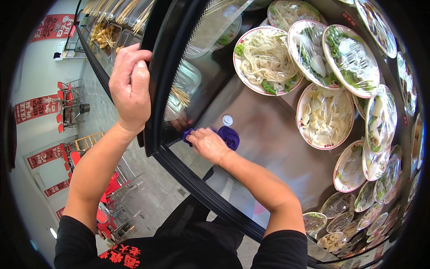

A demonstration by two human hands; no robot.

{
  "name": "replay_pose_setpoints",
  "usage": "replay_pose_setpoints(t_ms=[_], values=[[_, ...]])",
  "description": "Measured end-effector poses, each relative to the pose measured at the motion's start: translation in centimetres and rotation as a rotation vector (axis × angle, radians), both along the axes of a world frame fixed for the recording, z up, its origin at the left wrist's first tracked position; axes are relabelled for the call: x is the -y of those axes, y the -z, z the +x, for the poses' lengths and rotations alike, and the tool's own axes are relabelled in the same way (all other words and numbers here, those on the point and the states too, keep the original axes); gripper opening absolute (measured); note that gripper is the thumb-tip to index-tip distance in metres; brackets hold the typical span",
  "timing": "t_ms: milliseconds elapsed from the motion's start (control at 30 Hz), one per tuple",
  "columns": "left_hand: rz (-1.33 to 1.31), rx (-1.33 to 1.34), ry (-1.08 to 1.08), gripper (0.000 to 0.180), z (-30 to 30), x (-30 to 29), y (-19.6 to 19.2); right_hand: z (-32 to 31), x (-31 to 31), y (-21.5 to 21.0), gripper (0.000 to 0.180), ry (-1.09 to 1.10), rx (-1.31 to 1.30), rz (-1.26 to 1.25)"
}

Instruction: The person wipes the interior shelves of a commercial refrigerated display case using a purple cloth, moving plates of food aside to clean the metal surfaces and then rinsing the cloth in a red bucket.

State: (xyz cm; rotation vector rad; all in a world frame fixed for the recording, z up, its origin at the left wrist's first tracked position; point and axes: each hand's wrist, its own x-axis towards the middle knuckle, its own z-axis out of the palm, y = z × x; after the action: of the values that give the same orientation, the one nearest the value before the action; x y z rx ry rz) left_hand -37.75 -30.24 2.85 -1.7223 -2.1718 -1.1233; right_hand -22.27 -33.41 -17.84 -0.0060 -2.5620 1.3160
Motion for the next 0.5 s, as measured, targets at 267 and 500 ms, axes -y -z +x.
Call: replay_pose_setpoints(t_ms=[267, 500], values=[[0.003, -0.049, 0.051, 0.016, -0.1, -0.4, 0.6, 6.2, 0.3, -0.5, 0.027, -0.011, 0.258, 0.088], [-0.022, 0.042, -0.002, 0.015, 0.4, -0.1, -0.1, 26.7, -0.6, -3.0, 0.025, -0.115, 0.518, 0.062]])
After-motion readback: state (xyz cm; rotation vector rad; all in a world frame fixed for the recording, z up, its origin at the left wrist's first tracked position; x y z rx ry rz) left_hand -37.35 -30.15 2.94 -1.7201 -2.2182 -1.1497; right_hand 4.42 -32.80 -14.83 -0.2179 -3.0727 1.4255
